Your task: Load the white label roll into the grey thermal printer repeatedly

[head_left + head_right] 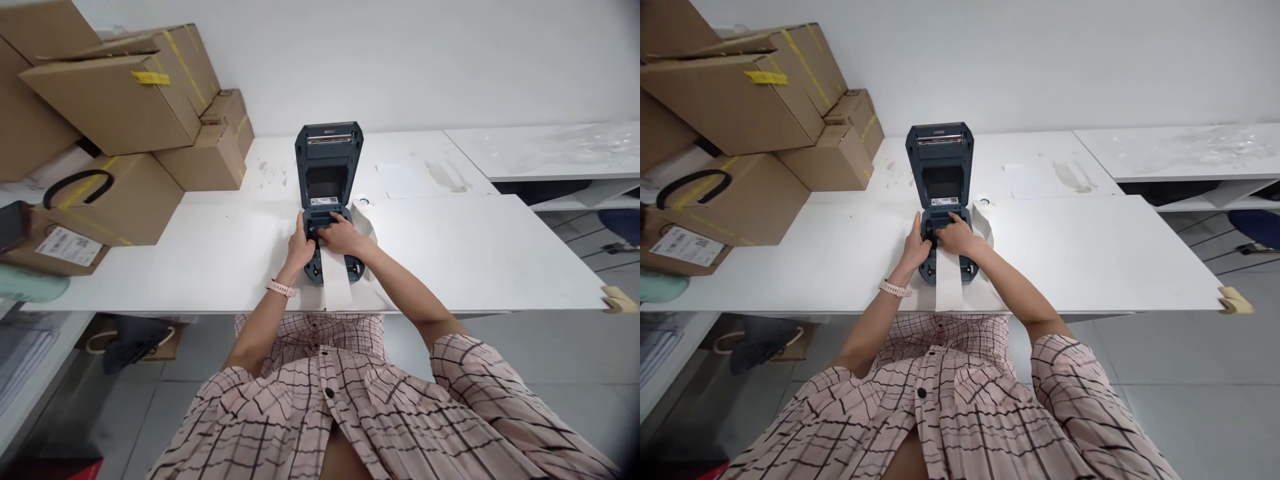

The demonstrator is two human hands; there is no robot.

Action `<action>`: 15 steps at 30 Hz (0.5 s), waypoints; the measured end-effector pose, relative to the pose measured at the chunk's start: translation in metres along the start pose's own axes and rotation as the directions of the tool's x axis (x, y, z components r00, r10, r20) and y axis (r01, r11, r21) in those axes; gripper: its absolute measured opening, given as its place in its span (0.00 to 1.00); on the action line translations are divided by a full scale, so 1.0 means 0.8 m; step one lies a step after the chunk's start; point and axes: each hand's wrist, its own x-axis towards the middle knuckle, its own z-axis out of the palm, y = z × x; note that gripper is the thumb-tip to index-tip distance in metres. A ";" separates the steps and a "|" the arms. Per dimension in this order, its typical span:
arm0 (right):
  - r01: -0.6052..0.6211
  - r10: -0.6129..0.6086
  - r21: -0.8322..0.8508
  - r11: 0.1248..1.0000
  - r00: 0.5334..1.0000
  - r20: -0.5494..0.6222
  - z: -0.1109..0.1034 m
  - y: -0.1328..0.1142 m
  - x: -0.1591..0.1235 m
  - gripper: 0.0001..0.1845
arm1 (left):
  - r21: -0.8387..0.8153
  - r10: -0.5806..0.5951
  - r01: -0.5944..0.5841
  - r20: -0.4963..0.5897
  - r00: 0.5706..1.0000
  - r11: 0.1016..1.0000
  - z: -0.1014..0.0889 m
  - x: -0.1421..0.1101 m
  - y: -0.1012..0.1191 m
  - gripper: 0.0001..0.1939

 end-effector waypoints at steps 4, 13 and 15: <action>0.039 -0.052 0.123 0.992 0.993 0.109 -0.019 0.005 -0.001 0.13 | 0.029 0.005 -0.005 -0.005 1.000 1.000 -0.002 -0.006 -0.001 0.50; 0.269 -0.238 0.871 0.411 0.954 -0.182 -0.061 0.087 -0.133 0.31 | -0.032 -0.016 0.016 -0.001 1.000 0.999 -0.003 -0.012 0.000 0.42; 0.363 -0.086 0.887 0.286 0.931 -0.354 -0.043 0.109 -0.192 0.30 | -0.038 -0.029 0.029 0.006 1.000 0.999 -0.004 -0.015 0.001 0.41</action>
